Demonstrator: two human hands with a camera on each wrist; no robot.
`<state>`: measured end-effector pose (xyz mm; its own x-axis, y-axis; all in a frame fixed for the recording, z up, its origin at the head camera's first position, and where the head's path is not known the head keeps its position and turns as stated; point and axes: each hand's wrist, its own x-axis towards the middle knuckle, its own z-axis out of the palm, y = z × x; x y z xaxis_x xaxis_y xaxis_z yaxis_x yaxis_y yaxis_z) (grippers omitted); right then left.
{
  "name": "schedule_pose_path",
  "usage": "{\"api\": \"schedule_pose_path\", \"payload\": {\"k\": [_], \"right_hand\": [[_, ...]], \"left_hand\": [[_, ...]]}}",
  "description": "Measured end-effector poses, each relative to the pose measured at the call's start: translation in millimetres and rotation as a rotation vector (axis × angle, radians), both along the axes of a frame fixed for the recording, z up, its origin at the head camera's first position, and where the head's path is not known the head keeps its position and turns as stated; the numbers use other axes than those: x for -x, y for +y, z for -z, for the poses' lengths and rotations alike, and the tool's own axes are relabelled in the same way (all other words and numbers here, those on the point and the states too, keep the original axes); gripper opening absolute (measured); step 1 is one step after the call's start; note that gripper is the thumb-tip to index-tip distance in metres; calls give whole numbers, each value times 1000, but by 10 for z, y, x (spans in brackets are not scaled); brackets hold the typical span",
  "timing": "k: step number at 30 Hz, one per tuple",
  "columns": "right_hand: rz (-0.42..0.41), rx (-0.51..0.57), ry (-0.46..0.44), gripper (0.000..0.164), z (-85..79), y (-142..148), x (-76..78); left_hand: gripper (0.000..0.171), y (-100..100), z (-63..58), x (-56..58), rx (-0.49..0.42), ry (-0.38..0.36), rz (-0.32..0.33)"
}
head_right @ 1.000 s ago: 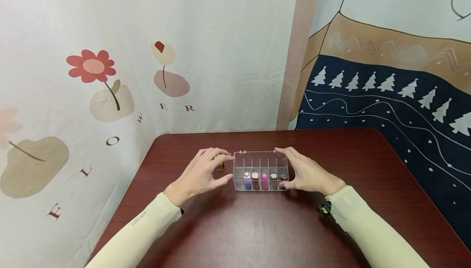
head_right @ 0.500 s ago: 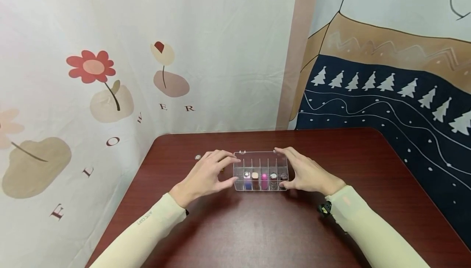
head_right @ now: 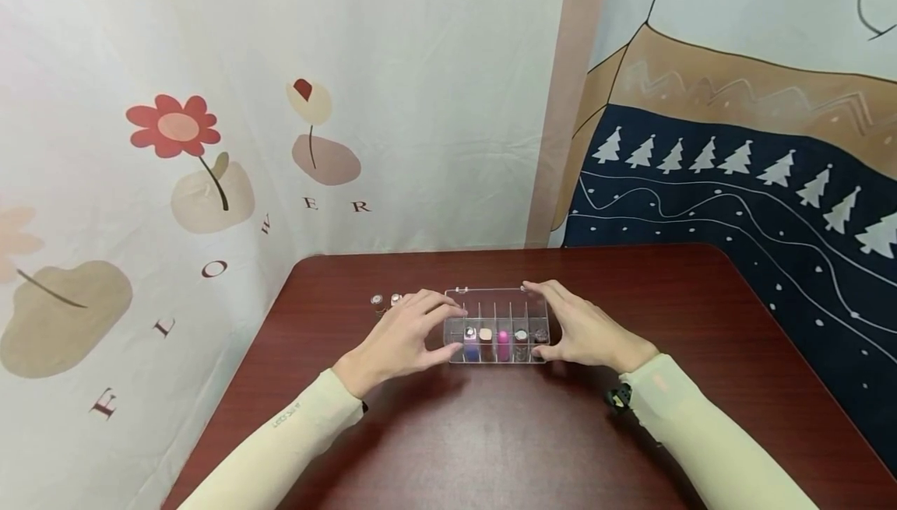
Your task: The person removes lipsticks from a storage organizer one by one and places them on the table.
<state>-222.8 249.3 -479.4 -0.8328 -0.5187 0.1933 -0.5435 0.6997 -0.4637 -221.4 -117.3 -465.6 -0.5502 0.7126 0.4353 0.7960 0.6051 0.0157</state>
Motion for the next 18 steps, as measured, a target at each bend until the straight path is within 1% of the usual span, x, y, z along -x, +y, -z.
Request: {"api": "schedule_pose_path", "payload": {"k": [4, 8, 12, 14, 18], "right_hand": [[3, 2, -6, 112, -2, 0, 5], [7, 0, -12, 112, -3, 4, 8], [5, 1, -14, 112, 0, 3, 6], [6, 1, -15, 112, 3, 4, 3], [4, 2, -13, 112, 5, 3, 0]], "left_hand": [[47, 20, 22, 7, 5, -3, 9], [45, 41, 38, 6, 2, 9, 18], [44, 68, 48, 7, -5, 19, 38], [43, 83, 55, 10, -6, 13, 46], [40, 109, 74, 12, 0, 6, 41]]}}
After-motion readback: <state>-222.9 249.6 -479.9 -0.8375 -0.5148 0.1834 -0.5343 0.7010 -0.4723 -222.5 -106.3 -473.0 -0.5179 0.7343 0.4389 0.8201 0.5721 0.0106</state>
